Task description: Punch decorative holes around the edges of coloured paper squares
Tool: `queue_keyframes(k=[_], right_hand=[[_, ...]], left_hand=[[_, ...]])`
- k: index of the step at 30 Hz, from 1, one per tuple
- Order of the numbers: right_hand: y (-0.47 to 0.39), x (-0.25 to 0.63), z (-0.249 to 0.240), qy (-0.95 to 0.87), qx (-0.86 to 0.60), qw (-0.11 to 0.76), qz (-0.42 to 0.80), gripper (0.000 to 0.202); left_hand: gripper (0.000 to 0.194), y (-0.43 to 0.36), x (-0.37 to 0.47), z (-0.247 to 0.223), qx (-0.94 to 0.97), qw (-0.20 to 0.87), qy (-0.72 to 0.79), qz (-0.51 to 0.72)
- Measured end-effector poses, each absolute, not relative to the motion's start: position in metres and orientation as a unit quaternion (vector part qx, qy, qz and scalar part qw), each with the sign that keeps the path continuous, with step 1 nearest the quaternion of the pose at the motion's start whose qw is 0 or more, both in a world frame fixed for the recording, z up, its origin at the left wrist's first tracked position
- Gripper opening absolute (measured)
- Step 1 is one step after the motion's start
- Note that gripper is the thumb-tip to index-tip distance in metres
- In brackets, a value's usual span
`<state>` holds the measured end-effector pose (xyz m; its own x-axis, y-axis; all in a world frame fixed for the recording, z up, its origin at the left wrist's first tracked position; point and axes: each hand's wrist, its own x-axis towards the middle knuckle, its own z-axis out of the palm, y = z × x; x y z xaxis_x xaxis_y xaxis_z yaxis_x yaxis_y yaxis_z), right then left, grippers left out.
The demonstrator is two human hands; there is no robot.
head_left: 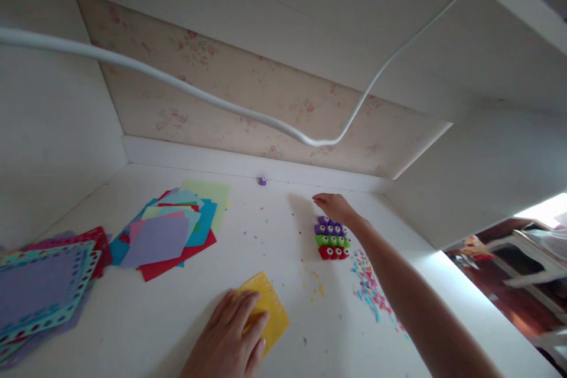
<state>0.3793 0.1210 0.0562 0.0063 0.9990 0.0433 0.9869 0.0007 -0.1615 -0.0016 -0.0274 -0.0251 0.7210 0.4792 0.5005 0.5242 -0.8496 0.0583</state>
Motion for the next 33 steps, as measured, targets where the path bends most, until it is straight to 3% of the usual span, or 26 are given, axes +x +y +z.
queue_keyframes(k=[10,16,20,27,33], right_hand=[[0.184,0.26,0.02,-0.755,-0.641,0.123,0.066,0.049],[0.227,0.229,0.016,-0.744,-0.655,0.12,0.051,0.034],[0.234,0.228,0.015,-0.731,-0.67,0.115,0.052,0.03],[0.212,0.227,0.012,-0.715,-0.68,0.142,0.079,0.028],[0.141,0.223,0.01,-0.72,-0.651,0.202,0.135,0.016]], left_hand=[[0.035,-0.024,-0.002,-0.017,-0.921,0.006,-0.261,-0.291],[0.033,-0.02,-0.007,-0.023,-0.882,0.002,-0.365,-0.297],[0.046,-0.017,-0.013,-0.027,-0.85,0.016,-0.465,-0.248],[0.046,-0.012,-0.012,-0.013,-0.83,-0.069,-0.513,-0.207],[0.016,-0.007,-0.016,0.005,-0.824,-0.174,-0.505,-0.191]])
